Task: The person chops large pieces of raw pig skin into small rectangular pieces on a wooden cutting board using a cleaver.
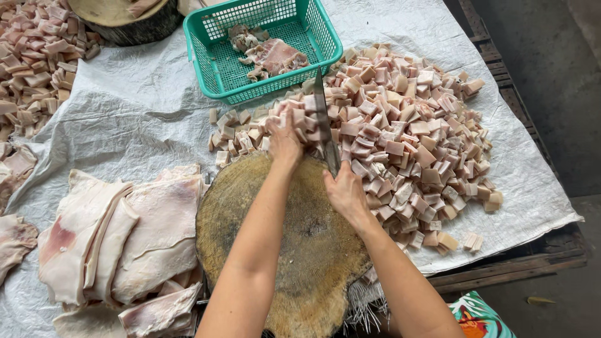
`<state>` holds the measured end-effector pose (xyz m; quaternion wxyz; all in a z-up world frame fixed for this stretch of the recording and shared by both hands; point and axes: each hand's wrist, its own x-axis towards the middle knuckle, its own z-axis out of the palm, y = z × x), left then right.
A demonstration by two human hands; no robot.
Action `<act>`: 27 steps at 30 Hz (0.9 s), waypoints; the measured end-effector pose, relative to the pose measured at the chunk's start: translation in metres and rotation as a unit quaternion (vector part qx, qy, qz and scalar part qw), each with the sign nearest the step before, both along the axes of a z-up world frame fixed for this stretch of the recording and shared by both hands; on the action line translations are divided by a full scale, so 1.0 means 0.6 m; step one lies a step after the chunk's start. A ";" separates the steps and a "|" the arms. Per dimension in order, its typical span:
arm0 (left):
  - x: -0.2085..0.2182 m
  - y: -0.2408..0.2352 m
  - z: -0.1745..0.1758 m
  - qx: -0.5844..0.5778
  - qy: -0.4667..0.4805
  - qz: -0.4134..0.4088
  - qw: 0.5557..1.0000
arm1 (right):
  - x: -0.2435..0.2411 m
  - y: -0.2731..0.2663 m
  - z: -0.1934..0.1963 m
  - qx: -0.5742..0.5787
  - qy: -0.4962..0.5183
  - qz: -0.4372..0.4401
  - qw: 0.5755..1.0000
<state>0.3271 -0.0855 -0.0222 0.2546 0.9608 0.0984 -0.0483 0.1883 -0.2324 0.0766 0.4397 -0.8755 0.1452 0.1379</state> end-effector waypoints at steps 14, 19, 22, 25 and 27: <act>0.000 0.189 0.063 -0.416 0.067 0.024 0.906 | -0.132 -0.066 0.047 0.087 0.008 -0.031 0.996; -0.105 0.243 0.088 -0.271 -0.040 -0.037 0.961 | -0.235 -0.059 0.072 0.088 0.025 0.008 0.996; -0.207 0.296 0.067 -0.213 -0.021 0.000 0.977 | -0.292 -0.032 0.082 0.085 0.052 0.017 0.995; -0.339 0.354 0.027 -0.141 -0.078 -0.018 0.987 | -0.336 0.007 0.079 0.115 0.065 0.020 0.991; -0.423 0.397 0.002 -0.029 -0.122 -0.021 0.992 | -0.361 0.033 0.074 0.107 0.055 0.033 0.992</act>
